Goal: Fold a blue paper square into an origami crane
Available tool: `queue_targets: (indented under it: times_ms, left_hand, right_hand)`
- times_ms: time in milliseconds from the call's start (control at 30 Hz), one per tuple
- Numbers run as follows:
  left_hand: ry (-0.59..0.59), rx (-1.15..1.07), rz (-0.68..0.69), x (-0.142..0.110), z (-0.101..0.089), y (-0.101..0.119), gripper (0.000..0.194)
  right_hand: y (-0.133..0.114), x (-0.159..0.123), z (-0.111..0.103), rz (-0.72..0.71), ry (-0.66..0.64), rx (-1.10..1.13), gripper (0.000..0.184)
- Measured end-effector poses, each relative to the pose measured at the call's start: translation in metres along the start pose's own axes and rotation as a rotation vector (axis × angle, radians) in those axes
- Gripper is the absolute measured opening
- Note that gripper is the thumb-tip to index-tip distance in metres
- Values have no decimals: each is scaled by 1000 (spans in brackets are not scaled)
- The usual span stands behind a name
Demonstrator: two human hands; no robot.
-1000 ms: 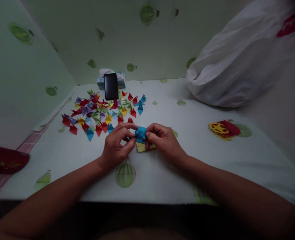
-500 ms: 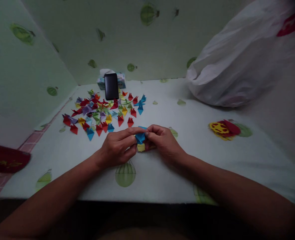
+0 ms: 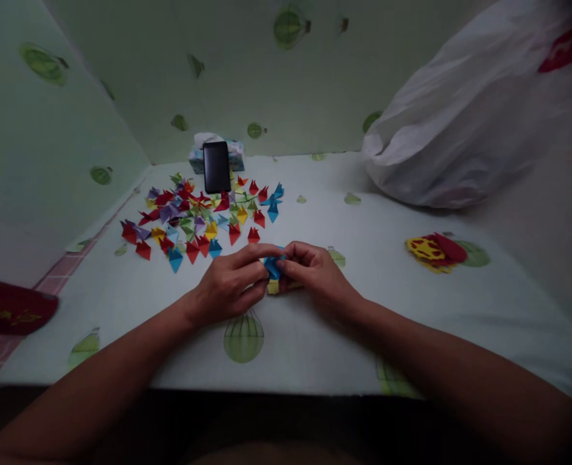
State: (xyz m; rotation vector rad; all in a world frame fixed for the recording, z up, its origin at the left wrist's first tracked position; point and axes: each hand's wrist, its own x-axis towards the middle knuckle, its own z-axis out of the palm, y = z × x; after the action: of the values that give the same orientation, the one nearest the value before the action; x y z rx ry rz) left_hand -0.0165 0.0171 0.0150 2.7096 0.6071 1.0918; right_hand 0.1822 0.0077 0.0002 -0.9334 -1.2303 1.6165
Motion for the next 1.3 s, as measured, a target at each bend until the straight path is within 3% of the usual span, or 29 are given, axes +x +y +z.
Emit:
queue_targets:
  times_ms: [133,333,467,533,633,767,867,967,1300]
  left_hand:
    - [36,-24,-63,1,0,-1,17]
    - [23,-96,-115,2,0,-5,17]
    - [100,-125,-212,0,2,-7,14]
    - [123,-212,-311,-2,4,-9,11]
    - [139,-540,-560,-5,9,-14,3]
    - [205,-846,-805,-6,13,-22,17]
    - [237,-1015,-844,-7,15,-26,22]
    - [208,-1121,-869,-7,16,-25,26]
    - [87,-1154,-840,-6,13,-16,18]
  right_hand:
    - [-2,0,0,1,120,-113,22]
    - [-9,0,3,-9,152,-156,18]
    - [-9,0,2,16,195,-251,15]
    - [-9,0,2,47,180,-294,15]
    - [-10,-1,1,74,133,-298,17]
    - [-13,-3,2,81,24,-270,31]
    - [-13,-2,0,47,24,-226,41]
    - [-8,0,-2,33,36,-110,35]
    - [0,0,1,86,-94,94,29]
